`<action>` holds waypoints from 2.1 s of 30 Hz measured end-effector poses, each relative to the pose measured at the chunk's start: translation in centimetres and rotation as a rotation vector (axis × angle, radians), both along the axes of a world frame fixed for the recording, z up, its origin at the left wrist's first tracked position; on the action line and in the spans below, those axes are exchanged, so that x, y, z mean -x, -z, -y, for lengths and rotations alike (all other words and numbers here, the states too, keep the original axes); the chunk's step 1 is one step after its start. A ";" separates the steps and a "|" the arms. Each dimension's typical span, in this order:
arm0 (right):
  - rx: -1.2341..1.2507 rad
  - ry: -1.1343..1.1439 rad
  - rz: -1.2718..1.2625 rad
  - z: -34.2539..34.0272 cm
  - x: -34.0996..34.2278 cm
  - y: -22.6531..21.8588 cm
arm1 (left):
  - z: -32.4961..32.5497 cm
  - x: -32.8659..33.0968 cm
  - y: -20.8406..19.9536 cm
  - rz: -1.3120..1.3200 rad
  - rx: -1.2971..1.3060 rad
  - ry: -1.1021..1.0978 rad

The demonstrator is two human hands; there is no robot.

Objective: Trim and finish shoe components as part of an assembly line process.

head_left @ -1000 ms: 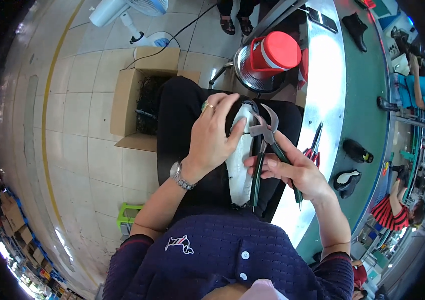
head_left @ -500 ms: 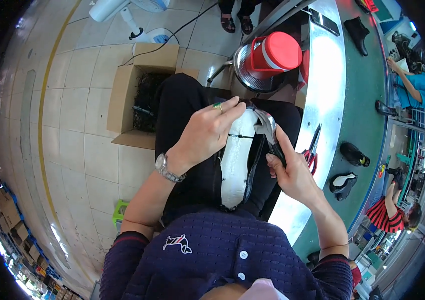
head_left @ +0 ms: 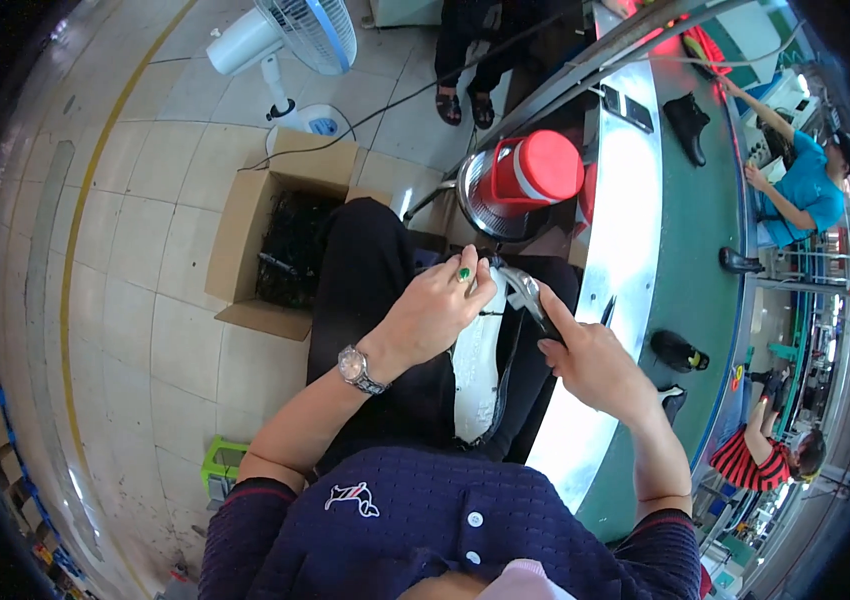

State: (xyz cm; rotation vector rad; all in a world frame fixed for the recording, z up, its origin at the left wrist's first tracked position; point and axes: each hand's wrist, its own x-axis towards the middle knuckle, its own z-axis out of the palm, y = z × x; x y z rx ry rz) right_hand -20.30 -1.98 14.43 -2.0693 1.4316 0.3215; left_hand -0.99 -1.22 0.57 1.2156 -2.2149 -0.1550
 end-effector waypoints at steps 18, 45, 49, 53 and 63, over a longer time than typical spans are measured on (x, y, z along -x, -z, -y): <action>0.350 0.169 0.302 -0.5 -1.0 4.1 | -0.2 -0.5 0.5 -0.110 -0.024 0.018; 0.259 -0.072 -0.101 0.9 0.3 3.7 | -0.1 -0.3 0.3 -0.659 -0.458 -0.031; 0.480 0.097 0.623 0.4 -0.1 4.0 | 0.1 -0.4 0.1 -0.745 -0.576 -0.084; 0.349 -0.073 0.097 0.2 0.6 6.3 | 0.2 -0.4 0.3 -0.769 -0.634 -0.094; 0.657 0.448 0.611 -0.8 15.0 13.7 | 1.6 1.9 1.5 -0.901 -0.747 0.107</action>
